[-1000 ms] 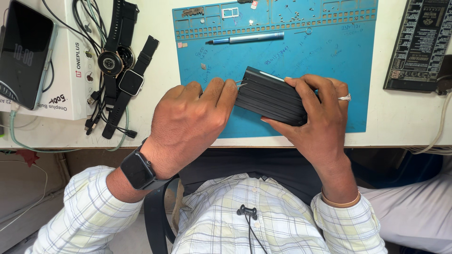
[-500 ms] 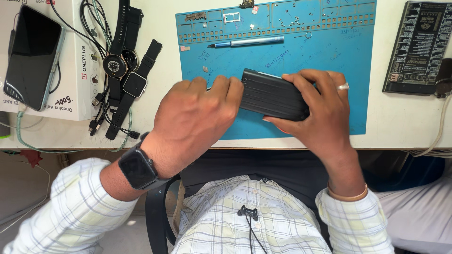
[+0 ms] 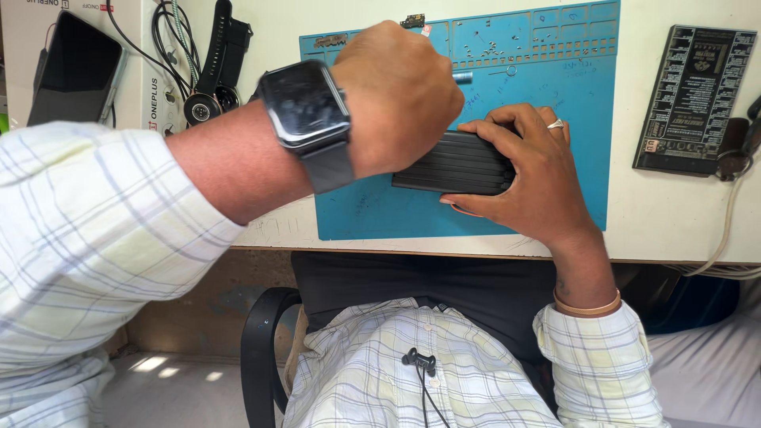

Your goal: The person uses a pry tool and tweezers to separate the housing of a black power bank, revealing the internal battery. They then use the tweezers to manipulate adhesive strips and wires inside the casing.

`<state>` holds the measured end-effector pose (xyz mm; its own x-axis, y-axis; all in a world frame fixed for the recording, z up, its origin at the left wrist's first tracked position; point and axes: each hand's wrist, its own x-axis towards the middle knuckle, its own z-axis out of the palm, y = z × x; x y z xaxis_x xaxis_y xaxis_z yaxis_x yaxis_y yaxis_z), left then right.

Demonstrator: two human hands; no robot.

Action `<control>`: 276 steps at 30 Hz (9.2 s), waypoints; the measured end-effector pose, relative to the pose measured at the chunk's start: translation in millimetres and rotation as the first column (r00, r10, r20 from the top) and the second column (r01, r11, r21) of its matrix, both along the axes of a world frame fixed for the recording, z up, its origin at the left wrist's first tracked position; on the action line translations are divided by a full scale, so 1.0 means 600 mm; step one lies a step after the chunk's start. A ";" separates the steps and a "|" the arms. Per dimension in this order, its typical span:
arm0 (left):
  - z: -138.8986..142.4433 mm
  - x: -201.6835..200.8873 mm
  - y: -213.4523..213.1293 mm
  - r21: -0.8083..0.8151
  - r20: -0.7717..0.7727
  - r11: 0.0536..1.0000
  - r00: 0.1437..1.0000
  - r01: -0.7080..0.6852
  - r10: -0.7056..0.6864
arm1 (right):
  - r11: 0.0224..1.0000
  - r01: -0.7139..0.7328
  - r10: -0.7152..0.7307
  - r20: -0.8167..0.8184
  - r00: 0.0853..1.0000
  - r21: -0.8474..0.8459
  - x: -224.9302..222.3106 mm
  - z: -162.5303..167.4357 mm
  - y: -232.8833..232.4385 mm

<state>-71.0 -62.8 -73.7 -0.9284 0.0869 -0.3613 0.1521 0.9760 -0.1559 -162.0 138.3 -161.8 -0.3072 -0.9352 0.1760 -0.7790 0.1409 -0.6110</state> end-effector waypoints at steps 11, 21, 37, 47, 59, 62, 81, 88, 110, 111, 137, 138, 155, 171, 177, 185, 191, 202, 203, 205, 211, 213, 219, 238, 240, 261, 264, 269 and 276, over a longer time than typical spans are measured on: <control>0.008 0.034 -0.043 0.170 0.095 0.980 0.992 -0.101 0.086 | 1.000 0.011 -0.011 -0.003 1.000 -0.022 0.001 -0.003 -0.002; -0.004 0.121 0.007 0.286 -0.284 0.936 0.914 -0.206 0.289 | 0.999 -0.001 0.001 -0.007 1.000 -0.036 -0.003 -0.008 -0.003; -0.010 0.102 0.006 0.212 -0.271 0.957 0.929 -0.199 0.254 | 0.999 -0.013 0.012 -0.012 1.000 -0.049 -0.003 -0.008 -0.003; 0.005 0.119 -0.022 0.296 -0.351 0.947 0.907 -0.126 0.231 | 0.999 -0.008 0.008 -0.005 1.000 -0.054 -0.002 -0.009 -0.004; -0.007 0.114 -0.026 0.366 -0.121 0.876 0.917 -0.315 0.380 | 0.999 0.002 -0.003 -0.009 1.000 -0.050 -0.001 -0.010 -0.003; -0.008 0.114 -0.027 0.375 -0.125 0.873 0.916 -0.313 0.382 | 0.999 0.004 -0.004 -0.006 1.000 -0.047 -0.002 -0.012 -0.004; 0.001 0.073 0.008 0.088 -0.097 0.990 0.988 -0.111 0.120 | 0.999 0.009 -0.010 -0.015 1.000 -0.039 -0.001 -0.010 -0.003; -0.002 0.015 -0.028 0.040 0.123 0.993 0.987 -0.110 0.105 | 0.999 0.008 -0.008 -0.014 1.000 -0.044 -0.001 -0.008 -0.006; -0.047 0.135 -0.034 0.571 -0.152 0.782 0.904 -0.251 0.401 | 1.000 0.010 -0.010 -0.013 1.000 -0.028 0.001 -0.004 -0.004; -0.051 0.140 -0.038 0.607 -0.172 0.761 0.898 -0.228 0.406 | 0.999 0.015 -0.016 -0.011 1.000 -0.030 0.001 -0.004 -0.004; -0.142 0.172 -0.054 0.876 -0.188 0.473 0.834 -0.097 0.519 | 0.999 0.034 -0.034 -0.010 0.999 0.012 -0.003 -0.009 0.002; -0.140 0.171 -0.055 0.861 -0.188 0.498 0.843 -0.106 0.505 | 0.999 0.035 -0.035 -0.011 0.999 0.013 -0.002 -0.006 0.001; -0.167 0.157 -0.055 0.990 0.011 0.117 0.858 -0.083 0.514 | 0.977 -0.085 0.095 -0.046 0.994 0.194 0.023 0.061 -0.059; -0.089 0.233 -0.002 0.604 -0.585 0.791 0.622 -0.092 0.520 | 0.993 -0.063 -0.001 -0.534 0.845 -0.102 0.039 0.031 -0.031; -0.089 0.240 0.056 0.824 -0.393 0.531 0.475 -0.200 0.788 | 0.964 -0.151 0.001 -0.567 0.824 -0.217 0.034 0.002 -0.017; -0.103 0.233 0.093 0.888 -0.265 0.385 0.403 -0.253 0.876 | 0.961 -0.171 -0.011 -0.642 0.766 -0.219 0.033 -0.013 -0.005; -0.110 0.236 0.096 0.893 -0.235 0.361 0.406 -0.269 0.883 | 0.957 -0.188 -0.004 -0.657 0.754 -0.221 0.035 -0.018 0.004; -0.093 0.242 0.097 0.568 -0.695 0.815 0.462 -0.120 0.552 | 0.927 -0.197 -0.019 -0.562 0.827 -0.320 0.016 -0.026 0.035; -0.091 0.239 0.099 0.512 -0.742 0.854 0.455 -0.090 0.493 | 0.922 -0.188 -0.027 -0.542 0.840 -0.338 0.015 -0.026 0.038; -0.087 0.232 0.108 0.447 -0.763 0.890 0.481 -0.091 0.432 | 0.917 -0.178 -0.037 -0.517 0.855 -0.358 0.012 -0.026 0.042; -0.079 0.223 0.116 0.383 -0.779 0.921 0.511 -0.073 0.364 | 0.898 -0.162 -0.048 -0.457 0.888 -0.409 0.008 -0.030 0.044; -0.078 0.222 0.116 0.380 -0.779 0.922 0.512 -0.074 0.362 | 0.896 -0.154 -0.057 -0.453 0.890 -0.416 0.009 -0.031 0.043; -0.079 0.224 0.121 0.372 -0.782 0.923 0.502 -0.101 0.371 | 0.894 -0.131 -0.076 -0.432 0.898 -0.429 0.009 -0.032 0.041; -0.072 0.207 0.136 0.347 -0.802 0.924 0.461 -0.160 0.381 | 0.885 -0.057 -0.137 -0.376 0.917 -0.461 0.013 -0.027 0.033; -0.072 0.206 0.138 0.346 -0.804 0.924 0.456 -0.164 0.382 | 0.884 -0.054 -0.135 -0.365 0.921 -0.464 0.013 -0.026 0.033; -0.072 0.150 0.125 0.137 -0.920 0.976 0.342 -0.170 0.189 | 0.879 0.113 -0.249 -0.243 0.938 -0.464 0.021 -0.023 0.013; -0.066 0.137 0.116 0.081 -0.926 0.981 0.351 -0.177 0.140 | 0.867 0.132 -0.256 -0.201 0.946 -0.481 0.020 -0.020 0.003; -0.063 0.123 0.103 -0.064 -0.901 0.984 0.433 -0.164 0.013 | 0.855 0.190 -0.324 -0.211 0.922 -0.482 0.023 -0.016 -0.008; -0.068 0.104 0.090 -0.031 -0.897 0.989 0.441 -0.142 0.035 | 0.838 0.178 -0.331 -0.222 0.917 -0.517 0.019 -0.010 -0.031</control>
<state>-8.4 -8.7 -114.5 -0.7421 0.0027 0.6703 -0.2092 0.9491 -0.2354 -150.7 120.0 -168.1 -0.3850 -0.6051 0.6969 -0.9075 0.1108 -0.4052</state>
